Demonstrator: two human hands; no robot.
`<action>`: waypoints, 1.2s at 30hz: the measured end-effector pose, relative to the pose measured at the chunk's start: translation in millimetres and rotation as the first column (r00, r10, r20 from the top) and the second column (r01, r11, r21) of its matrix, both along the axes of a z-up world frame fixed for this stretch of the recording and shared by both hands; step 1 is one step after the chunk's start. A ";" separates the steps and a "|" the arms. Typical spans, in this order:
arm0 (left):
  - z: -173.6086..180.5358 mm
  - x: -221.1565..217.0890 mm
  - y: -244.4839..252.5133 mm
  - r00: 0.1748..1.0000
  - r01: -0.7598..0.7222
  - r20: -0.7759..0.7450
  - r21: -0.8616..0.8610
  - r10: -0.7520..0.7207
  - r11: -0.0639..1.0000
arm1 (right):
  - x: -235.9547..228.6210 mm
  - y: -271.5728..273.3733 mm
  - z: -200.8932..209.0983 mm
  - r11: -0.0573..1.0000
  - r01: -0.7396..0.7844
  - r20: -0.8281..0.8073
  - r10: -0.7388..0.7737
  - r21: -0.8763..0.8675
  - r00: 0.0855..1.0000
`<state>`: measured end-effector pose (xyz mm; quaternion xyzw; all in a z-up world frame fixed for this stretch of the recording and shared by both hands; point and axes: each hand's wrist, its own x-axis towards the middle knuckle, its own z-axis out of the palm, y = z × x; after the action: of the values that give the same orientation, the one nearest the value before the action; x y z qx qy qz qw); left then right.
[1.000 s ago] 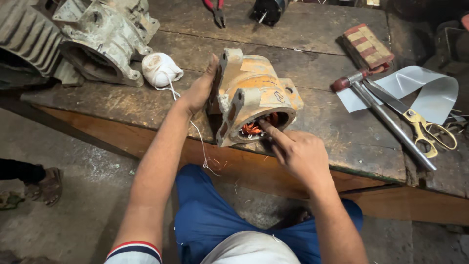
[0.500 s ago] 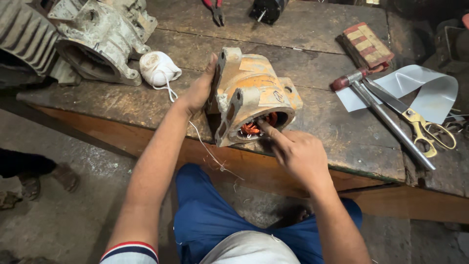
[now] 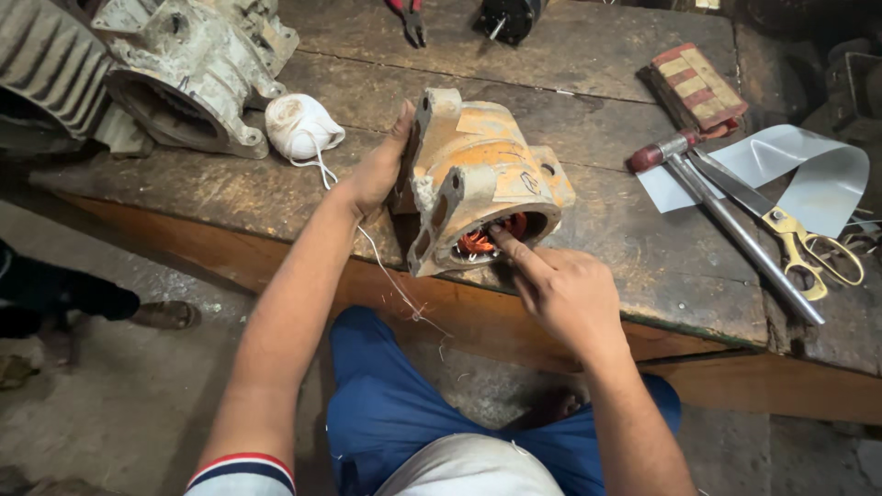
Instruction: The person works on an electric motor stator, using a hammer to tap the copper windings and a white string to secure them. The person also uses scissors to cut the string and handles a separate copper coil, placing it into the stator.
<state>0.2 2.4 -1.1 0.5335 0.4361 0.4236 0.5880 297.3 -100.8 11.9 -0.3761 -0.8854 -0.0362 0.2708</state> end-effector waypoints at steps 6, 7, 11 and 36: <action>-5.6 -3.2 7.3 0.997 0.055 0.049 0.048 -0.057 0.997 | -0.3 1.8 -0.5 0.997 0.032 -0.001 -0.032 -0.066 0.999; -8.7 -3.8 7.6 0.997 0.061 0.054 0.048 -0.063 0.997 | 0.3 1.2 -0.9 0.997 0.025 -0.016 -0.026 -0.075 1.000; -15.1 -8.2 7.2 0.997 -0.049 -0.065 0.040 0.051 0.998 | 3.4 0.6 0.1 0.995 -0.001 -0.061 -0.006 -0.102 0.998; 26.1 1.0 -124.2 0.545 -0.191 -0.244 0.895 0.802 0.402 | 24.2 -20.7 -15.7 0.986 -0.058 -0.494 -0.028 -0.158 0.869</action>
<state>1.2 -121.8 25.0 0.6694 0.5250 0.5200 -0.0763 321.5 -121.5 -3.8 -0.3874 -0.7892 0.1377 0.4562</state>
